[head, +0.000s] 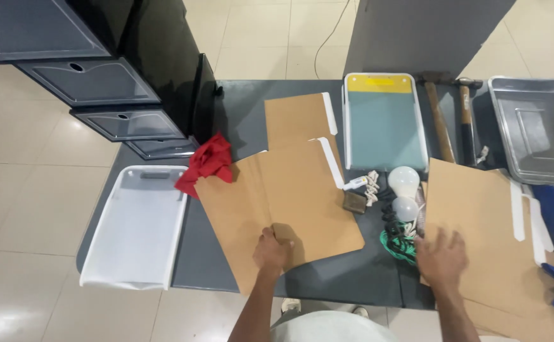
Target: The recorder is organizing various items including folders, tools, and metal pipes on a workstation desk.
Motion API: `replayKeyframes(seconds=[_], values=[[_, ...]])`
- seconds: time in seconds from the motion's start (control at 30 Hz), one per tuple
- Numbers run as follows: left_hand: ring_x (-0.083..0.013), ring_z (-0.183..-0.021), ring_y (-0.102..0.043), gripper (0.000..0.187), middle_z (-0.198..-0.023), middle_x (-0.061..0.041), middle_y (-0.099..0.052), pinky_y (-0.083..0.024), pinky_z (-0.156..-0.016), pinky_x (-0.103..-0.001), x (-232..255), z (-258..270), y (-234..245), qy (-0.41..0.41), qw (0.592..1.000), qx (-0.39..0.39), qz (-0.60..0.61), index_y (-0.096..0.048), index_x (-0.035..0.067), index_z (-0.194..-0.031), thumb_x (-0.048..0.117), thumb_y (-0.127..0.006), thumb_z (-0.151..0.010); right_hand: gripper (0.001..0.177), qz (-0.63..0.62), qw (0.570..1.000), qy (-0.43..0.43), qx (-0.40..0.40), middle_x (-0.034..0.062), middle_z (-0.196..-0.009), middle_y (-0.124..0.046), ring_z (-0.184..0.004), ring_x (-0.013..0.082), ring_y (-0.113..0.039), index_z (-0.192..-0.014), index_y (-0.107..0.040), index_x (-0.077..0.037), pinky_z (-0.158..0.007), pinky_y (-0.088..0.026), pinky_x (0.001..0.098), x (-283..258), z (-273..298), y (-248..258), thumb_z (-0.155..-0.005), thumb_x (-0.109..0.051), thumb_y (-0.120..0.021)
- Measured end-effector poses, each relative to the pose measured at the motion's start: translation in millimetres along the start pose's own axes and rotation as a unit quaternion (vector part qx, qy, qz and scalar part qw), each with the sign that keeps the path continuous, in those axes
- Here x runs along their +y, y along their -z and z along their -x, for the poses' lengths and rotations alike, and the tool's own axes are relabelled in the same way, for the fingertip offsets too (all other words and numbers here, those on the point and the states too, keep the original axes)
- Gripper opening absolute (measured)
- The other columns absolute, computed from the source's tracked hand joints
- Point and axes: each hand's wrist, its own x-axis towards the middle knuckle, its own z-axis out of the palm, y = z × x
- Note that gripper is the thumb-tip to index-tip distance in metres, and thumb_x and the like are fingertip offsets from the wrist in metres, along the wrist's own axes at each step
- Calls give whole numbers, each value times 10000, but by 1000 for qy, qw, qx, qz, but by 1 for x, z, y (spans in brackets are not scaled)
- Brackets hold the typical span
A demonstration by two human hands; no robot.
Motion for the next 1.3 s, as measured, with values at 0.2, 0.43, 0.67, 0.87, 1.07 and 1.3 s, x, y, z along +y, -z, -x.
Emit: replayKeyframes(seconds=[0.2, 0.43, 0.67, 0.87, 1.07, 1.3], values=[[-371, -1126, -688, 752, -1186, -199, -709, -558, -964, -474, -3, -14, 3, 21, 998, -48, 32, -485, 75, -1314, 458, -817, -758, 821, 34, 992, -118, -19, 335, -1567, -388, -1464, 519, -314, -1513, -508, -71, -1128, -280, 697, 40, 60, -7, -947, -662, -559], [-329, -1123, -693, 854, -1220, -135, -698, -558, -965, -448, 11, -13, 32, -34, 997, -70, -5, -522, 93, -1328, 522, -859, -671, 779, 170, 974, -142, 56, 326, -1544, -447, -1442, 495, -351, -1416, -639, -1, -1064, -303, 661, 40, 87, -14, -893, -578, -675], [-255, -920, -730, 561, -956, -85, -744, -570, -814, -379, -19, -37, 12, -43, 987, -129, 91, -742, 92, -1080, 484, -878, -702, 345, -173, 983, -39, 51, 199, -1265, -696, -1221, 345, -622, -1181, -724, -48, -1057, -489, 431, -97, 64, 0, -902, -250, -739], [-145, -602, -514, 338, -662, -28, -604, -412, -545, -310, -37, -22, 27, -76, 920, -177, 341, -772, -1, -860, 331, -818, -905, 494, -382, 904, -133, -138, 125, -1066, -753, -952, 202, -695, -1266, -675, -18, -848, -547, 328, -143, 58, -28, -906, -351, -729], [-123, -879, -695, 265, -999, -60, -740, -583, -767, -294, -38, 13, 50, -63, 772, -211, 596, -684, -5, -1121, 134, -728, -900, 491, -586, 654, -289, -381, 115, -1104, -738, -919, 214, -688, -1307, -648, -21, -799, -577, 348, -186, 51, 21, -960, -368, -647], [-194, -896, -617, 439, -1017, -95, -635, -535, -759, -363, -15, 25, -4, -104, 887, -155, 422, -653, 24, -1203, 346, -734, -915, 372, -779, 540, -246, -201, 100, -1186, -717, -1035, 202, -716, -1300, -594, 6, -868, -588, 364, -138, 26, 80, -943, -95, -613]])
